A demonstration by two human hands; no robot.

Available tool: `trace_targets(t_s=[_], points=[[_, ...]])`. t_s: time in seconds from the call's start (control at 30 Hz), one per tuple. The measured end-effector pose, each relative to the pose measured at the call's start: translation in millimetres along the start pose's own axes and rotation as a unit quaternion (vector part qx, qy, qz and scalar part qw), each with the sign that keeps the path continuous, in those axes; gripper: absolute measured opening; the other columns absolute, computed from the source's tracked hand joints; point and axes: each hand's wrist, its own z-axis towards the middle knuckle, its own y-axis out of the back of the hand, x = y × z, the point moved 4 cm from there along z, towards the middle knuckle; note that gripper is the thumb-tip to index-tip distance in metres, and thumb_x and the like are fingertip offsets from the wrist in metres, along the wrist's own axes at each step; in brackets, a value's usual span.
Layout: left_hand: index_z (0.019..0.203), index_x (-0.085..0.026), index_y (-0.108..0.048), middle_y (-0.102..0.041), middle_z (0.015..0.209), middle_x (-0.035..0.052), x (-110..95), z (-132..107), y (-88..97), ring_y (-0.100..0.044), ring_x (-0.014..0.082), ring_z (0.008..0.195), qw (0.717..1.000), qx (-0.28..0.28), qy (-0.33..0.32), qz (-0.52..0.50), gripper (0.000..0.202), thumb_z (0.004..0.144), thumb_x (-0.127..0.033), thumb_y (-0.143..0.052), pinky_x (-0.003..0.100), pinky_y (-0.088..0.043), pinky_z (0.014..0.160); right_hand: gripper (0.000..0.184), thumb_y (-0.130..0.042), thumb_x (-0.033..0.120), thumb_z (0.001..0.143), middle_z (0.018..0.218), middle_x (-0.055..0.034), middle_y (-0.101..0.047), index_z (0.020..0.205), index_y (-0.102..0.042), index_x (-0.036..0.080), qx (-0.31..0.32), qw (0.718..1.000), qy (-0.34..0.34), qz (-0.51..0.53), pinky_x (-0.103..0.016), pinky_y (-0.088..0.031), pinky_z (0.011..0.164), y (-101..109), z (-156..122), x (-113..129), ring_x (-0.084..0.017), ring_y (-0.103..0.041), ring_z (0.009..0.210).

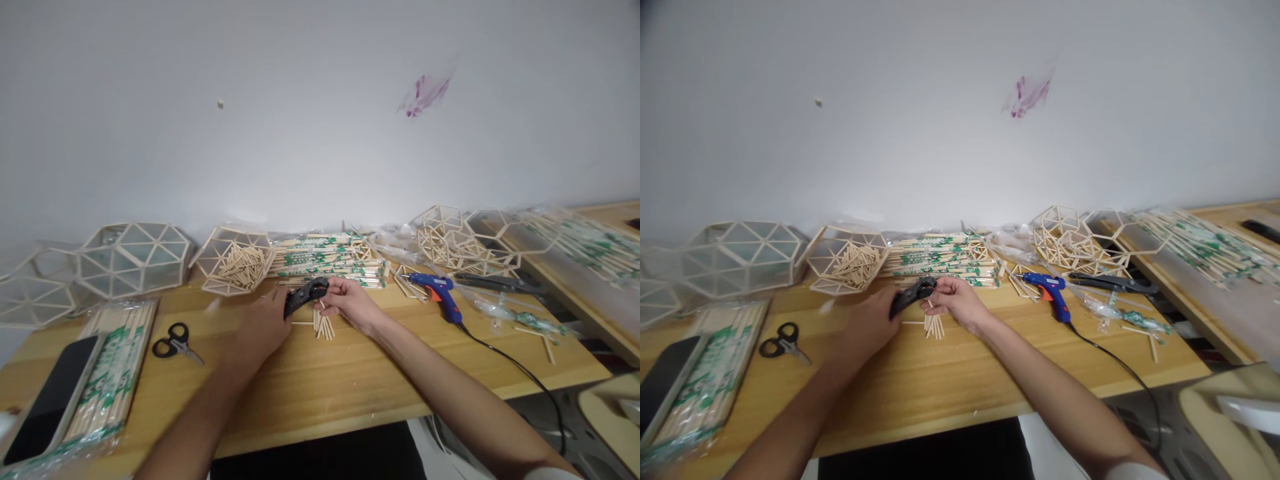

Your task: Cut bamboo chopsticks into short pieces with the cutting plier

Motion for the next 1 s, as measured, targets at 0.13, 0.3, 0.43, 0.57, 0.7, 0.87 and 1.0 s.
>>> trace_targets(t_s=[0.13, 0.3, 0.43, 0.57, 0.7, 0.87, 1.0], points=[[0.113, -0.019, -0.058, -0.07, 0.114, 0.0101, -0.4, 0.3, -1.8, -0.068, 0.0264, 0.102, 1.0, 0.003, -0.002, -0.01, 0.026, 0.088, -0.015, -0.053, 0.034, -0.047, 0.084, 0.038, -0.096, 0.034, 0.058, 0.077, -0.0013, -0.075, 0.08, -0.07, 0.017, 0.005, 1.0, -0.005, -0.004, -0.028, -0.06, 0.064, -0.7, -0.2, -1.0, -0.017, -0.073, 0.069], [0.112, -0.019, -0.059, -0.07, 0.113, 0.0106, -0.7, 0.6, -1.8, -0.068, 0.0268, 0.101, 1.0, 0.011, 0.003, -0.019, 0.026, 0.087, -0.013, -0.053, 0.035, -0.048, 0.083, 0.036, -0.095, 0.034, 0.059, 0.075, -0.0008, -0.074, 0.08, -0.071, 0.017, 0.007, 1.0, 0.001, -0.006, -0.024, -0.059, 0.061, -0.8, -0.3, -0.4, -0.015, -0.072, 0.067], [0.112, -0.02, -0.059, -0.07, 0.111, 0.0108, -1.0, 0.4, -1.8, -0.068, 0.0263, 0.099, 1.0, 0.017, 0.011, -0.023, 0.023, 0.09, -0.015, -0.053, 0.034, -0.047, 0.082, 0.034, -0.095, 0.034, 0.059, 0.073, -0.0008, -0.073, 0.078, -0.072, 0.017, 0.007, 1.0, 0.006, -0.008, -0.024, -0.058, 0.059, -1.5, -0.6, 1.2, -0.015, -0.071, 0.067], [0.113, -0.02, -0.059, -0.07, 0.112, 0.0111, -1.7, -0.1, -1.9, -0.069, 0.0269, 0.099, 1.0, 0.024, 0.011, -0.017, 0.024, 0.09, -0.015, -0.053, 0.035, -0.048, 0.081, 0.034, -0.096, 0.035, 0.057, 0.071, -0.0008, -0.072, 0.076, -0.074, 0.017, 0.004, 1.0, 0.005, -0.012, -0.023, -0.057, 0.058, -2.4, -1.2, 2.7, -0.015, -0.069, 0.066], [0.113, -0.019, -0.058, -0.07, 0.112, 0.0114, -2.4, -1.1, -1.1, -0.069, 0.0282, 0.099, 0.999, 0.028, 0.015, -0.011, 0.025, 0.089, -0.013, -0.051, 0.036, -0.048, 0.079, 0.035, -0.096, 0.036, 0.058, 0.069, -0.0006, -0.071, 0.075, -0.073, 0.016, 0.005, 1.0, 0.008, -0.019, -0.022, -0.056, 0.057, -2.1, -1.3, 2.9, -0.014, -0.067, 0.064], [0.11, -0.019, -0.058, -0.071, 0.107, 0.0112, -3.1, -1.2, -1.2, -0.071, 0.0279, 0.095, 0.999, 0.042, 0.033, 0.0, 0.02, 0.092, -0.017, -0.051, 0.035, -0.047, 0.077, 0.035, -0.096, 0.037, 0.059, 0.072, -0.0014, -0.072, 0.077, -0.073, 0.016, 0.001, 1.0, 0.008, -0.016, -0.026, -0.057, 0.061, 0.3, -0.1, 0.7, -0.014, -0.067, 0.066], [0.109, -0.02, -0.06, -0.072, 0.107, 0.011, -1.9, 0.1, -1.8, -0.071, 0.0268, 0.094, 0.999, 0.03, 0.034, -0.01, 0.019, 0.091, -0.017, -0.053, 0.033, -0.047, 0.076, 0.037, -0.094, 0.037, 0.061, 0.074, -0.0008, -0.07, 0.08, -0.071, 0.017, 0.006, 1.0, 0.015, -0.026, -0.027, -0.057, 0.06, 0.0, 1.0, 0.6, -0.015, -0.068, 0.066]])
